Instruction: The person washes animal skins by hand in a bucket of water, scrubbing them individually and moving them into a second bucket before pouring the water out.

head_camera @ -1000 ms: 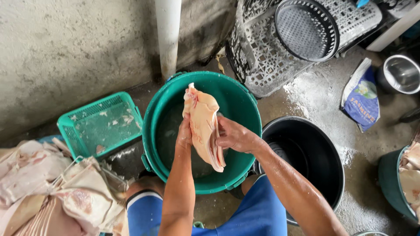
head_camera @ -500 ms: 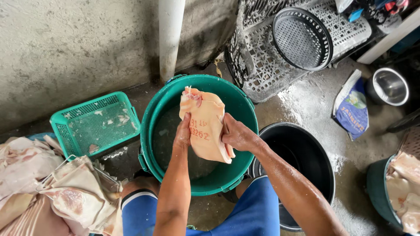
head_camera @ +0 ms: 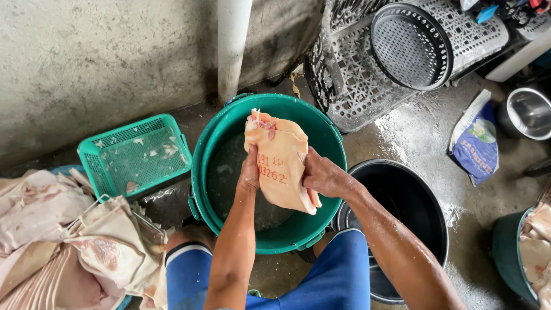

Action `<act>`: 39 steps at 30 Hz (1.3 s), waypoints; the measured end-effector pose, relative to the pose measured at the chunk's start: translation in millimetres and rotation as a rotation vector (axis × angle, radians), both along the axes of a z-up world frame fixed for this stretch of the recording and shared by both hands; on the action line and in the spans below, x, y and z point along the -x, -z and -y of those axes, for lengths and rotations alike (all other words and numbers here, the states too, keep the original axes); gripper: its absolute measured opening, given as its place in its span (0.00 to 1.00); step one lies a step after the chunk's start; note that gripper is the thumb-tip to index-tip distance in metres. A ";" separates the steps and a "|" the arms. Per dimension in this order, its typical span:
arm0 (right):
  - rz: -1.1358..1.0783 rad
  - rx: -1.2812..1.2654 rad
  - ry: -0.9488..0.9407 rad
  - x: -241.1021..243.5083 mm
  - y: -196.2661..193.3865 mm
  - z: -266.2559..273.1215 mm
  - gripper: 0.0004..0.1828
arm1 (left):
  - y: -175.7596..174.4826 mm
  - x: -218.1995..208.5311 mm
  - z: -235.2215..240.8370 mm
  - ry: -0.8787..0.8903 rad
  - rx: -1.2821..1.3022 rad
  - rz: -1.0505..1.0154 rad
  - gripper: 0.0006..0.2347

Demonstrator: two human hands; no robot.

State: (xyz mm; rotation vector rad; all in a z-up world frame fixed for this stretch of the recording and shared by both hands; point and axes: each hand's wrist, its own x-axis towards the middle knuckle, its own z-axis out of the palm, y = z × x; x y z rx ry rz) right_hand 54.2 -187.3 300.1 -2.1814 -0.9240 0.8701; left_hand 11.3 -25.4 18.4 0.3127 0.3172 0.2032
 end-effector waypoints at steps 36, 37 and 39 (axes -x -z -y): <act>0.176 0.258 0.026 -48.1 86.6 47.1 0.37 | 1.4 7.8 3.3 0.124 -0.056 -0.019 0.33; 0.213 0.312 -0.009 -46.3 90.0 48.8 0.33 | 2.6 8.7 3.0 0.125 -0.052 -0.017 0.33; 0.307 0.426 -0.064 -44.4 90.9 53.3 0.26 | 2.4 1.4 3.3 0.141 -0.043 0.010 0.32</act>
